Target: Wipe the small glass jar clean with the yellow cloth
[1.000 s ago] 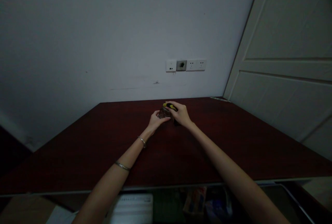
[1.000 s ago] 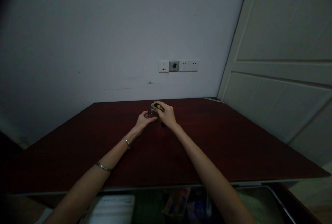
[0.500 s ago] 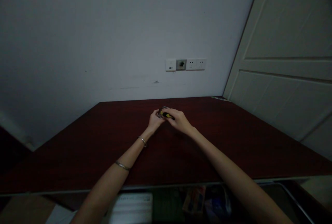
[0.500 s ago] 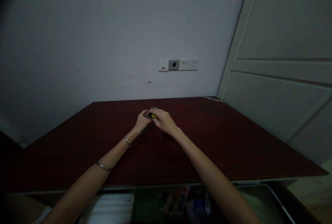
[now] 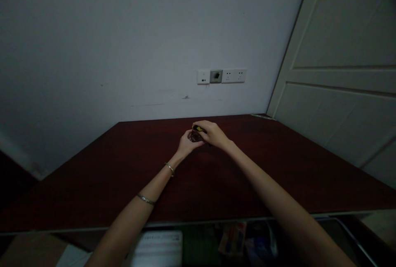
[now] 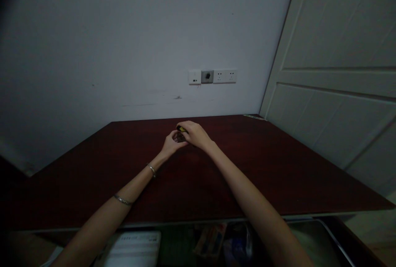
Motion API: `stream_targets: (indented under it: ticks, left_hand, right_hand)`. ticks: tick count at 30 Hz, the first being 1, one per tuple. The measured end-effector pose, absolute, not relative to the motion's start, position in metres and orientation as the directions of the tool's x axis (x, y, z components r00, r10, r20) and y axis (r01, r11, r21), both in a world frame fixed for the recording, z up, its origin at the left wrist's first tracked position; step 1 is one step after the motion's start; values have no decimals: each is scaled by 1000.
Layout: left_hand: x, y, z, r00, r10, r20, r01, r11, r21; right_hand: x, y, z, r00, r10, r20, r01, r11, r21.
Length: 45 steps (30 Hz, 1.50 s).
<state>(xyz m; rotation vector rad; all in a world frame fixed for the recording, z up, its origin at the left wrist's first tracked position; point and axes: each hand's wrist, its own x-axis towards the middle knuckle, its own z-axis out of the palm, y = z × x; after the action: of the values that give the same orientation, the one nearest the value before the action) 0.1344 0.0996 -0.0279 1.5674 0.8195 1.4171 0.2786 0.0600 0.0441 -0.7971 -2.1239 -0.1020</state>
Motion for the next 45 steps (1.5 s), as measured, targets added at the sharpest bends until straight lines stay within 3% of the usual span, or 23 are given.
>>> stream_targets:
  ticks: [8, 13, 16, 22, 25, 29, 38, 45]
  left_hand:
    - [133, 94, -21, 74, 903, 424, -65, -420, 905]
    - [128, 93, -13, 44, 900, 433, -78, -429, 900]
    - [128, 94, -14, 76, 899, 432, -130, -421, 898]
    - [132, 87, -15, 169, 889, 426, -174, -399, 900]
    - [135, 82, -14, 221, 886, 408, -182, -373, 910]
    - [137, 79, -11, 219, 887, 407, -195, -369, 909]
    - [137, 84, -15, 201, 905, 376, -282, -314, 907]
    - [136, 86, -19, 141, 928, 345, -276, -298, 914]
  right_hand:
    - [270, 50, 22, -507, 399, 764, 573, 818, -47]
    - [267, 39, 21, -561, 358, 746, 522, 853, -17]
    - [271, 34, 27, -516, 384, 765, 517, 852, -79]
    - [287, 56, 49, -103, 505, 857, 546, 749, -376]
    - [289, 71, 56, -100, 594, 798, 525, 713, -465]
    - [284, 74, 55, -184, 654, 734, 502, 704, -502]
    - [269, 51, 44, -83, 584, 807, 421, 755, -503]
    - [265, 40, 35, -12, 606, 796, 323, 755, -570]
